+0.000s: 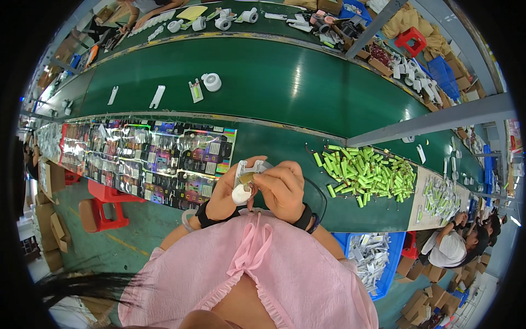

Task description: Assembling small electronic modules and battery components on a factory production line.

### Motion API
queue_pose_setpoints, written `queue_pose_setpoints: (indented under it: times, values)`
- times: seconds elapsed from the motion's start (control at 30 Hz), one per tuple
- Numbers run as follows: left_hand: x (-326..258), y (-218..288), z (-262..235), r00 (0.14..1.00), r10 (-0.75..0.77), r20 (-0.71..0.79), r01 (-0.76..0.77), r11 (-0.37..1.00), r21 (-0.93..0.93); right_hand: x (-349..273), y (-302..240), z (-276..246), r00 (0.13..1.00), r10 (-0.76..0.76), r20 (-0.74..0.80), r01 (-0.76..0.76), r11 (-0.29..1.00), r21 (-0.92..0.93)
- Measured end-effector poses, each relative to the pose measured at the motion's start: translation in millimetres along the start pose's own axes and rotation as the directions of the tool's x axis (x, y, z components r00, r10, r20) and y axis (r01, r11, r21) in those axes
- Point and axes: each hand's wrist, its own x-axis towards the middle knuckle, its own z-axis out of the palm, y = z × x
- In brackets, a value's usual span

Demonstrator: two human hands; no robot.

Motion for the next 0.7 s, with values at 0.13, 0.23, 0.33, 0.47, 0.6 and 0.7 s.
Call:
queue_pose_setpoints:
  times: [0.13,0.23,0.33,0.47,0.6,0.7]
  values:
    - [1.1,-4.4,1.8,0.997,0.070,-0.031,-0.069,0.997,0.038,1.2,-1.2,-0.2,1.000,0.006,-0.002,-0.006,1.000,-0.011]
    - [1.3,-3.3,3.7,0.995,0.093,-0.046,-0.088,0.991,0.105,0.5,-0.9,0.2,1.000,0.008,-0.013,-0.008,1.000,-0.015]
    - [1.4,-3.9,3.4,0.991,0.125,-0.048,-0.114,0.977,0.181,2.7,-2.7,-1.8,1.000,0.005,-0.003,-0.005,1.000,-0.009]
    - [1.0,-3.6,4.2,0.989,0.135,-0.060,-0.121,0.974,0.189,2.4,-3.5,-1.9,1.000,-0.006,0.010,0.006,1.000,-0.005]
    - [0.8,-2.2,5.8,0.989,0.112,-0.098,-0.090,0.974,0.207,0.5,-2.9,-0.1,1.000,-0.003,0.007,0.003,1.000,0.001]
    - [1.1,-4.5,3.1,0.988,0.122,-0.096,-0.095,0.965,0.244,1.1,-3.2,-0.4,1.000,-0.004,0.013,0.004,1.000,0.000]
